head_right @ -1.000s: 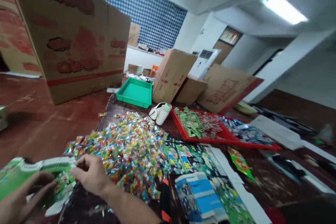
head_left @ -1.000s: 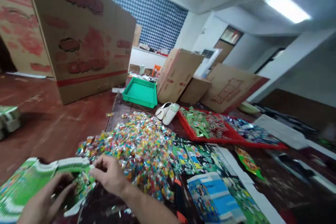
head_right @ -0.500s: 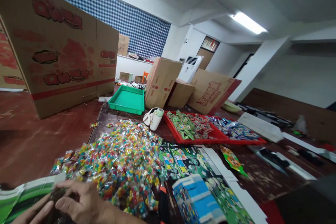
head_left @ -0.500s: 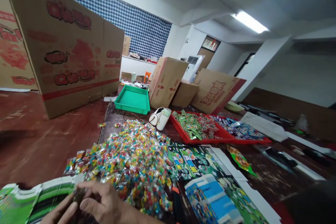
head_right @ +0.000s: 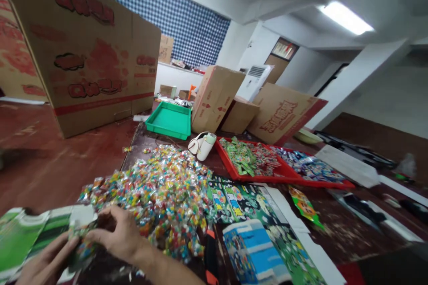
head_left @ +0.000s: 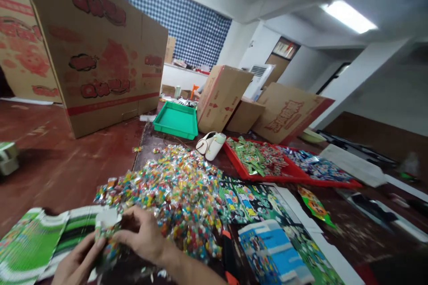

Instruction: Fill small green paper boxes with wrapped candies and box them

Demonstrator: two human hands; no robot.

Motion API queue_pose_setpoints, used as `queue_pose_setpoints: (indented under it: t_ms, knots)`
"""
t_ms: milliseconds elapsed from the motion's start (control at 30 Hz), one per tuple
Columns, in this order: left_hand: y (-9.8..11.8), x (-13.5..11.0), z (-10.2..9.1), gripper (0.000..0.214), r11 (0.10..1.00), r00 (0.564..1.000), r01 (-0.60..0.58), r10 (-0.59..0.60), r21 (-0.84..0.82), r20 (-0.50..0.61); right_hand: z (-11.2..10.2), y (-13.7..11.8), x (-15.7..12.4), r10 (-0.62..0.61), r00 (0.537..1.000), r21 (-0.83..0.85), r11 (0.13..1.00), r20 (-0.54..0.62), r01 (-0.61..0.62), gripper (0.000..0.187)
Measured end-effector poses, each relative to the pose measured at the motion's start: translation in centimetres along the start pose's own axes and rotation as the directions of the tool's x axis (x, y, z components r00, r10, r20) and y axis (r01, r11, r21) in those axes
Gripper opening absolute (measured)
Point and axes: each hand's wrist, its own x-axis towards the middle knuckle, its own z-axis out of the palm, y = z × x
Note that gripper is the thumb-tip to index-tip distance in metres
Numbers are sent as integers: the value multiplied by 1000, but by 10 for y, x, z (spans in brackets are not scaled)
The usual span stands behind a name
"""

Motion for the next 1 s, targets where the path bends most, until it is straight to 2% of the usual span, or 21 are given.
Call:
queue_pose_setpoints:
  t_ms: [67, 167, 233, 267, 333, 433, 533, 633, 733, 833, 933, 1000]
  knots:
    - [11, -6, 6, 59, 1000, 998, 12, -13, -18, -65, 8, 3, -5, -12, 999, 8, 1000, -30, 12, 38]
    - [25, -16, 22, 44, 994, 978, -36, 14, -100, -209, 15, 3, -10, -43, 995, 60, 997, -85, 49, 29]
    - [25, -17, 31, 52, 968, 966, -97, 36, -230, -256, 17, 7, -7, -54, 990, 123, 990, -134, 70, 27]
    - [23, -17, 33, 57, 958, 965, -125, 57, -259, -256, 17, 10, -6, -57, 984, 146, 986, -167, 82, 33]
    - [17, -16, 33, 52, 955, 981, -139, 95, -263, -171, 18, 16, -4, -70, 978, 123, 988, -197, 96, 40]
    - [15, -18, 26, 43, 961, 996, -95, 92, -259, -24, 17, 21, -7, -111, 975, 28, 993, -192, 119, 36]
    - [15, -20, 18, 39, 959, 994, -24, 54, -284, 99, 14, 21, -11, -168, 973, -64, 985, -159, 159, 27]
    - [13, -22, 13, 36, 960, 984, 12, 39, -281, 174, 13, 20, -13, -225, 968, -138, 968, -109, 210, 24]
    - [10, -27, 11, 37, 954, 986, 44, 6, -296, 166, 15, 20, -13, -165, 984, -7, 986, -73, 165, 22]
    - [11, -31, 10, 47, 936, 989, 100, -58, -337, 133, 17, 19, -12, -68, 997, 168, 983, -40, 73, 31]
    - [13, -34, 9, 48, 937, 985, 134, -89, -322, 149, 14, 14, -6, -39, 996, 189, 982, 74, 25, 36]
    - [14, -34, 7, 46, 952, 988, 110, -73, -286, 137, 9, 10, -1, 3, 990, 172, 985, 144, -28, 38]
